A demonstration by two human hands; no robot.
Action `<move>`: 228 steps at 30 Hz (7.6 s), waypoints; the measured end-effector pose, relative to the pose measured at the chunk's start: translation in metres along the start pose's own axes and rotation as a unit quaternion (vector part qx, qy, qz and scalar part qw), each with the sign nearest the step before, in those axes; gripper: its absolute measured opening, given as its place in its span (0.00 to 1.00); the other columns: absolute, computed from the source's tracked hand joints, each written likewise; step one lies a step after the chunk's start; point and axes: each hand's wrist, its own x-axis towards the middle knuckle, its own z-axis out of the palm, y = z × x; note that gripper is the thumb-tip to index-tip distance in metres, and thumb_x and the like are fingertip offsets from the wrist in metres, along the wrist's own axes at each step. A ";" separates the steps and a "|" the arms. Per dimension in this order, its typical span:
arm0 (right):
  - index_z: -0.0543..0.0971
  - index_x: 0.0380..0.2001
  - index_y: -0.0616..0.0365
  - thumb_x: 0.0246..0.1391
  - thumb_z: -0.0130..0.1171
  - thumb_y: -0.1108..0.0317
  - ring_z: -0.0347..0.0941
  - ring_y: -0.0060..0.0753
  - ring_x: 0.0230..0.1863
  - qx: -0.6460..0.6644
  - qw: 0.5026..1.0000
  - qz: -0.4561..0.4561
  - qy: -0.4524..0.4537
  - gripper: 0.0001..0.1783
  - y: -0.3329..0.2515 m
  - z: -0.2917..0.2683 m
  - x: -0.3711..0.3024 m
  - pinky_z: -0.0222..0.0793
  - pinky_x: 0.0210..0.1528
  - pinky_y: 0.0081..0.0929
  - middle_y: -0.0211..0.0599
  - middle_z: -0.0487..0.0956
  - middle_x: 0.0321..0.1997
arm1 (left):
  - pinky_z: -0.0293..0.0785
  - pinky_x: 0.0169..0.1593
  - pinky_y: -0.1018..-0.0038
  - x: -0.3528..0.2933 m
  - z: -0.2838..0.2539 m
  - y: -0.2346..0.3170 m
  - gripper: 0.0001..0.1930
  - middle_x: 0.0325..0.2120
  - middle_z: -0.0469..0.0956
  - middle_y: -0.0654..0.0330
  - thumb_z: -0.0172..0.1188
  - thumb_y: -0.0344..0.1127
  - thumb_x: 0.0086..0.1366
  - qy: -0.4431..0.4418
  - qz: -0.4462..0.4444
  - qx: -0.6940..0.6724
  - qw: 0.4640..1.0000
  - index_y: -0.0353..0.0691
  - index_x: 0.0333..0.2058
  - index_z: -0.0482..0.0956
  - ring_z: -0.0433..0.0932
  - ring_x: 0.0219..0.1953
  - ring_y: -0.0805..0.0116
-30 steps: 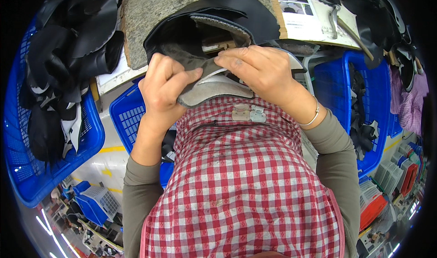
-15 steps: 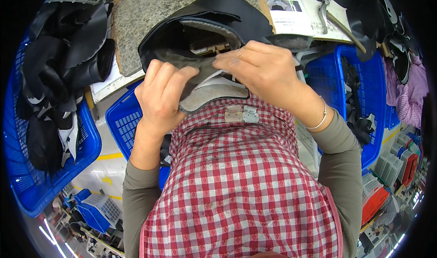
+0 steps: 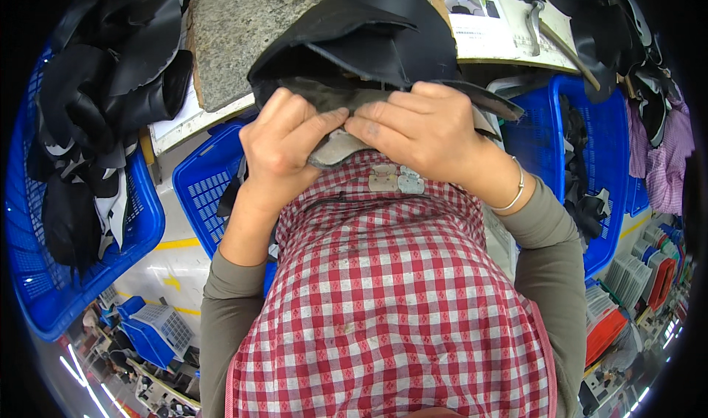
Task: The person repeatedly picks black shoe uppers from a blue bin, aligns and folds the edges by hand, and places them back on the table or into the bin. The hands manipulate the flexible material to shape the uppers without using tools.
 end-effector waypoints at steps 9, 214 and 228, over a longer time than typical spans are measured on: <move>0.87 0.41 0.51 0.49 0.68 0.69 0.81 0.19 0.30 0.027 0.999 0.039 0.021 0.14 0.015 -0.004 -0.016 0.71 0.28 0.18 0.28 0.89 0.43 | 0.63 0.25 0.70 -0.005 0.001 -0.003 0.22 0.20 0.68 0.65 0.69 0.32 0.34 0.012 0.042 0.009 0.999 0.41 0.36 0.90 0.69 0.26 0.66; 0.85 0.38 0.68 0.59 0.72 0.61 0.74 0.16 0.32 0.604 0.649 0.449 0.113 0.17 0.049 0.007 -0.016 0.73 0.39 0.27 0.36 0.83 0.27 | 0.76 0.63 0.59 0.024 0.043 -0.008 0.27 0.60 0.75 0.43 0.50 0.42 0.77 0.221 -0.522 -0.610 0.553 0.23 0.62 0.71 0.78 0.58 0.51; 0.84 0.31 0.63 0.54 0.72 0.56 0.77 0.43 0.25 0.489 0.782 0.385 0.032 0.18 0.069 -0.040 -0.017 0.69 0.33 0.37 0.50 0.79 0.25 | 0.78 0.63 0.59 -0.001 -0.013 -0.014 0.24 0.49 0.82 0.42 0.58 0.34 0.70 -0.025 -0.441 -0.567 0.695 0.22 0.59 0.73 0.85 0.47 0.53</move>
